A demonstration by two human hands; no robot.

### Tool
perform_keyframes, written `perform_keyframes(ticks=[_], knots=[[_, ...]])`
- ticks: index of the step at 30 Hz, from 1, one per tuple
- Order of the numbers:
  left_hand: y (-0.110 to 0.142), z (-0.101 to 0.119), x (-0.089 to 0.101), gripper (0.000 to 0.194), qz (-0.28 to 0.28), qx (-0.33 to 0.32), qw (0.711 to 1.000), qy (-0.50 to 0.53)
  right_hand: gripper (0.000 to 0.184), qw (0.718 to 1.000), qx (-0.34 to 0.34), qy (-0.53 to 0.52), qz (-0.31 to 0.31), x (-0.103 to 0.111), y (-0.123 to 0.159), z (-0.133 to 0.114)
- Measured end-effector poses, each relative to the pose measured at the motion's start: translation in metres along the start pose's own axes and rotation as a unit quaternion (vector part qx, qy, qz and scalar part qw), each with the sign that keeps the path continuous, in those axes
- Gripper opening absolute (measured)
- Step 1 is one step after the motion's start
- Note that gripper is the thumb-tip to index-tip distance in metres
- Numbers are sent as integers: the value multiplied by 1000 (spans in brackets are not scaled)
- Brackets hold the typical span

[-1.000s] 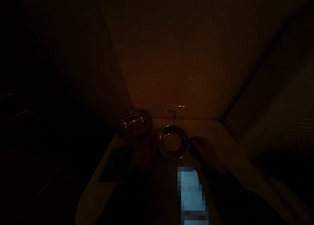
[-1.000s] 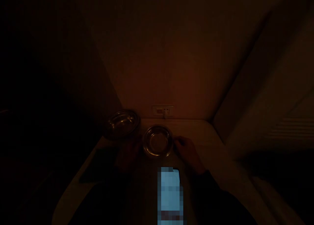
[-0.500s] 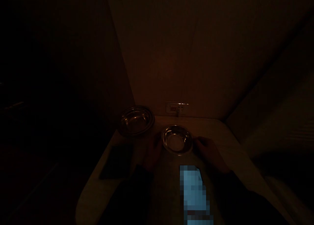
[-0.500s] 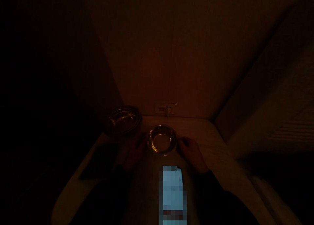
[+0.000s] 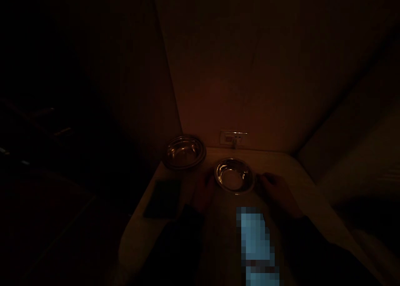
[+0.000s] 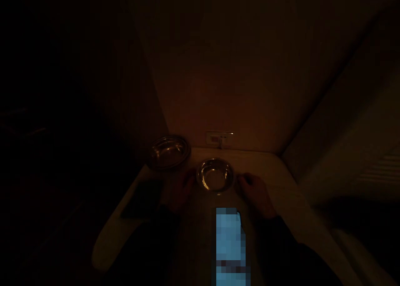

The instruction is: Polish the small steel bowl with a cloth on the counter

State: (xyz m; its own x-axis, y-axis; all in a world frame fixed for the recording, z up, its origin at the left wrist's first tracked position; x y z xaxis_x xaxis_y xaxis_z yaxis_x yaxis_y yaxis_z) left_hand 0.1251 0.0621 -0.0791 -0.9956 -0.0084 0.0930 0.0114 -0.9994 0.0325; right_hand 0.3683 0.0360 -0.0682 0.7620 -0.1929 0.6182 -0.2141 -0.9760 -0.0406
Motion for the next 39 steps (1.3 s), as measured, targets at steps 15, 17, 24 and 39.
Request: perform_keyframes(ticks=[15, 17, 24, 39], knots=[[56, 35, 64, 34, 8, 45, 985, -166, 35, 996, 79, 26, -23, 22, 28, -48], [64, 36, 81, 36, 35, 46, 978, -200, 33, 995, 92, 26, -36, 19, 32, -55], [80, 20, 150, 30, 126, 38, 953, -272, 34, 986, 138, 23, -95, -7, 39, -74], [84, -11, 196, 39, 151, 120, 967, -168, 34, 953, 182, -28, -241, -111, 58, -132]])
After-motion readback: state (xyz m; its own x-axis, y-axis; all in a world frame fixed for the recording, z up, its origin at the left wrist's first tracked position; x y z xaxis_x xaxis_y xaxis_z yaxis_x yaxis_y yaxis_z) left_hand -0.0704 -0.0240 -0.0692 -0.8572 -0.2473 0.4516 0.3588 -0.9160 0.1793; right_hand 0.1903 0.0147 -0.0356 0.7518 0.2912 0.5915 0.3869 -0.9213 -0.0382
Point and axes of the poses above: each hand's wrist, its own y-axis away from the middle knuckle, its own x-axis out of the back of the hand, z = x × y, the point moved 7 cm from there along -y, towards the middle knuckle, and after that the axes turned 2 degrees about x, right-handed, at the moved point
